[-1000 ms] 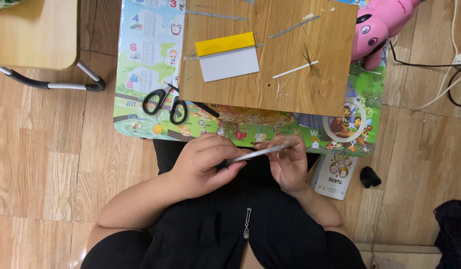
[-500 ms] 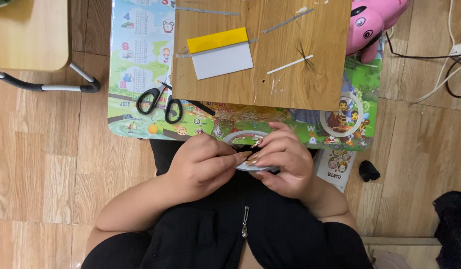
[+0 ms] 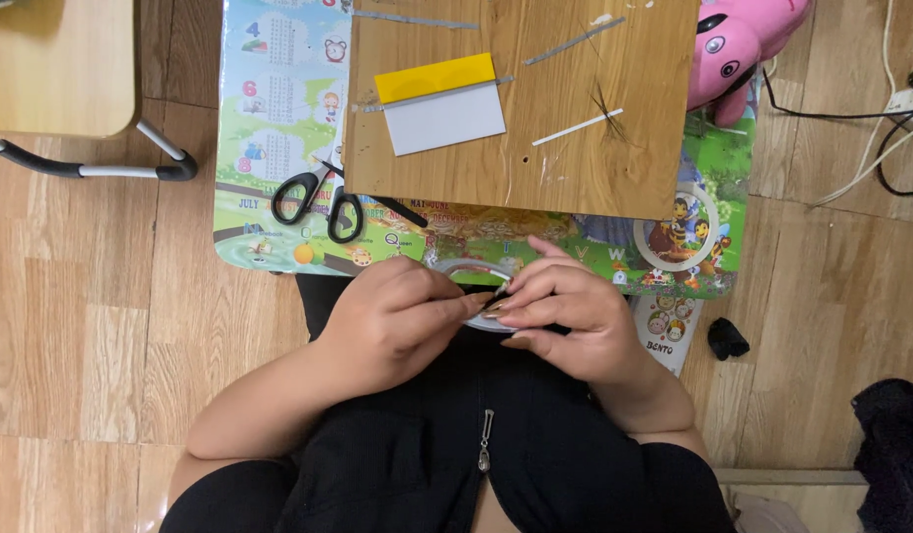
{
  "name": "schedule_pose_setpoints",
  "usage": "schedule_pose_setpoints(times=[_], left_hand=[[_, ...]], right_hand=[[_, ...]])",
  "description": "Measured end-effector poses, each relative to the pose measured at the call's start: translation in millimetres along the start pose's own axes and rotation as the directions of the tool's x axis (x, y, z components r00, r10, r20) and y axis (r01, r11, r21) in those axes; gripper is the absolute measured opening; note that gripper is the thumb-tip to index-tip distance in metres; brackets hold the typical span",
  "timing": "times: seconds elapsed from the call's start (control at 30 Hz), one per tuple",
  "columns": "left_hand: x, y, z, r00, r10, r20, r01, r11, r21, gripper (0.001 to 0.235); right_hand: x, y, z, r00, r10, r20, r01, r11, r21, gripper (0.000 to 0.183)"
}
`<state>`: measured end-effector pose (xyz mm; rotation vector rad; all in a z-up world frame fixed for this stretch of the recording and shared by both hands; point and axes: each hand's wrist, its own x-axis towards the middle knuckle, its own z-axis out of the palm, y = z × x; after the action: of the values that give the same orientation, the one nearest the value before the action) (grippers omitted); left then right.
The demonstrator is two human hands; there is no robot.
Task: Applying double-sided tape to a piece of paper, cutting it, and peeling the backing
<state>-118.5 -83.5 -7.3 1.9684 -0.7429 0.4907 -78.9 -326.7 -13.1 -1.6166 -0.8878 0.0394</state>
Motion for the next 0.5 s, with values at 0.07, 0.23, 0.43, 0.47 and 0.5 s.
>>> schedule_pose_setpoints(times=[0.07,0.23,0.43,0.47,0.5], left_hand=[[4.2,0.3,-5.6,0.998,-0.042,0.035,0.045,0.997,-0.067,0.014],[5.0,-0.3,-11.1,0.976,-0.187,0.107,0.205,0.958,-0.198,0.01],[7.3,0.1,-11.4,0.964,-0.218,0.155,0.246,0.95,-0.194,0.01],[7.3,0.2,-11.4,0.963,-0.22,0.154,0.247,0.951,-0.188,0.01],[7.2,0.2,-11.2,0.963,-0.222,0.153,0.248,0.952,-0.182,0.011]], right_hand=[[-1.7,-1.7,-4.4,1.0,0.019,-0.004,-0.019,1.0,-0.002,0.016],[-6.3,-4.7,-7.2,0.992,0.037,-0.118,-0.039,0.999,-0.014,0.026],[-1.2,-6.5,-2.0,0.985,-0.023,-0.169,0.013,0.998,-0.059,0.009],[-0.4,-6.9,-1.5,0.984,-0.004,-0.181,0.001,1.0,-0.014,0.008],[0.5,-7.2,-1.0,0.981,0.016,-0.191,-0.01,1.0,0.03,0.008]])
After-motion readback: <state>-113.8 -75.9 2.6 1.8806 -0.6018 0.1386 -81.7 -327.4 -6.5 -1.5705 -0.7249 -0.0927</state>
